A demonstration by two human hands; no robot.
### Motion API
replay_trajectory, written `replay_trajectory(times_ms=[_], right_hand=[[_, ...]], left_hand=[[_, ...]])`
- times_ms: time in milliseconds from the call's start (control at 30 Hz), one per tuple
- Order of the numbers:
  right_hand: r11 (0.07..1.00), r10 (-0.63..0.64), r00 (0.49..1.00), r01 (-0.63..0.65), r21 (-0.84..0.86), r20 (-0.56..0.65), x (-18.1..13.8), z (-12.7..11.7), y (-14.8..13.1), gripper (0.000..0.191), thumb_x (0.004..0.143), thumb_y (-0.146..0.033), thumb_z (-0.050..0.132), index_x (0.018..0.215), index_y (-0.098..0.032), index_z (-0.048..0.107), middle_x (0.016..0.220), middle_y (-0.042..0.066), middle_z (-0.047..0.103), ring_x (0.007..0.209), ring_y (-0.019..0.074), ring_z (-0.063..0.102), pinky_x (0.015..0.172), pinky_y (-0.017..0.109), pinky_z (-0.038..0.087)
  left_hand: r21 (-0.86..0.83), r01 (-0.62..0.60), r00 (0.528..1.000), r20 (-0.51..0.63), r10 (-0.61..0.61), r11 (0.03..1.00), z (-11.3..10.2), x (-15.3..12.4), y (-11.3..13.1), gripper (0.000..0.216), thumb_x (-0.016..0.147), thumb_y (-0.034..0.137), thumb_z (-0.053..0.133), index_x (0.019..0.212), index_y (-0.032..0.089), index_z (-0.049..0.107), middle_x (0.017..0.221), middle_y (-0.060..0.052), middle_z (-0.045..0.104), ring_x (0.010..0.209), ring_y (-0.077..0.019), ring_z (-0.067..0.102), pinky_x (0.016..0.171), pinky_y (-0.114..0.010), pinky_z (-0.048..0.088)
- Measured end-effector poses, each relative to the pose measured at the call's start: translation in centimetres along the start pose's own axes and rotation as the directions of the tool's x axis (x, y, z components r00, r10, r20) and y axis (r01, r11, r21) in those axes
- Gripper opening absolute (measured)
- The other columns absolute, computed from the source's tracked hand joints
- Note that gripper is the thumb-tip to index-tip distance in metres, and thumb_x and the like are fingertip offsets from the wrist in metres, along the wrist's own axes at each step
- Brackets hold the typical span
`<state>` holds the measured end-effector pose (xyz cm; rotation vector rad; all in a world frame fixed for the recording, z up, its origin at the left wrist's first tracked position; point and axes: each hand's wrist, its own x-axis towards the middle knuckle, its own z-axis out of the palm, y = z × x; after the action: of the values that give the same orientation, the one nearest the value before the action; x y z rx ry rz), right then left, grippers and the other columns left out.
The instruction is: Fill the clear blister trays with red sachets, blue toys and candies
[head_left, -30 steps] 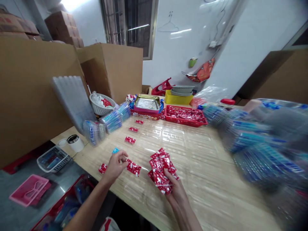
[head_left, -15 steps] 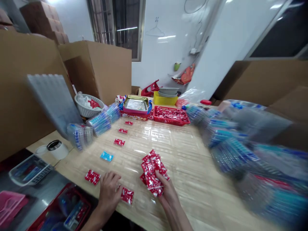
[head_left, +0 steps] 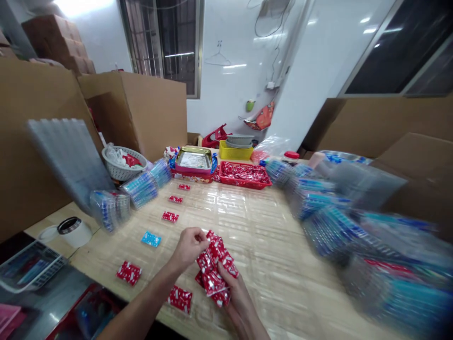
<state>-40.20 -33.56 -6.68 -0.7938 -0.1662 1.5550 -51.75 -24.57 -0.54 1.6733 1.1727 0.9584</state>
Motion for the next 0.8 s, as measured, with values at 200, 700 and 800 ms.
replay_trajectory(times_ms=[200,700,800], right_hand=[[1.0,-0.005,0.995,0.007,0.023,-0.096,0.4,-0.8,-2.3,0.037,0.049,-0.021,0.088,0.081,-0.014,0.071,0.078,0.007,0.076,0.065,0.0225,0.071,0.063,0.035,0.059],[0.996,-0.043,0.992,0.052,0.072,-0.122,0.7,-1.2,-2.8,0.035,0.048,-0.02,0.089,0.077,-0.013,0.07,0.076,0.007,0.076,0.066,0.0212,0.071,0.066,0.033,0.058],[0.996,-0.023,0.996,0.03,0.08,-0.086,1.0,-1.0,-2.4,0.035,0.05,-0.021,0.088,0.079,-0.013,0.071,0.077,0.008,0.076,0.067,0.0228,0.071,0.067,0.035,0.057]], left_hand=[[-0.106,0.088,0.969,-0.221,-0.11,0.99,-4.1,0.2,-3.7,0.017,0.06,0.033,0.059,0.064,0.018,0.053,0.057,0.003,0.055,0.056,-0.0117,0.053,0.057,-0.023,0.039],[0.596,0.052,0.931,-0.318,0.176,0.802,-0.8,-3.4,-6.4,0.011,0.071,0.011,0.054,0.07,0.019,0.062,0.087,-0.008,0.063,0.091,-0.0262,0.053,0.085,-0.04,0.036],[0.584,-0.054,0.946,-0.229,0.228,0.81,-0.1,-3.5,-4.6,0.014,0.077,0.018,0.053,0.066,0.018,0.061,0.08,-0.006,0.063,0.083,-0.0227,0.055,0.077,-0.035,0.039]])
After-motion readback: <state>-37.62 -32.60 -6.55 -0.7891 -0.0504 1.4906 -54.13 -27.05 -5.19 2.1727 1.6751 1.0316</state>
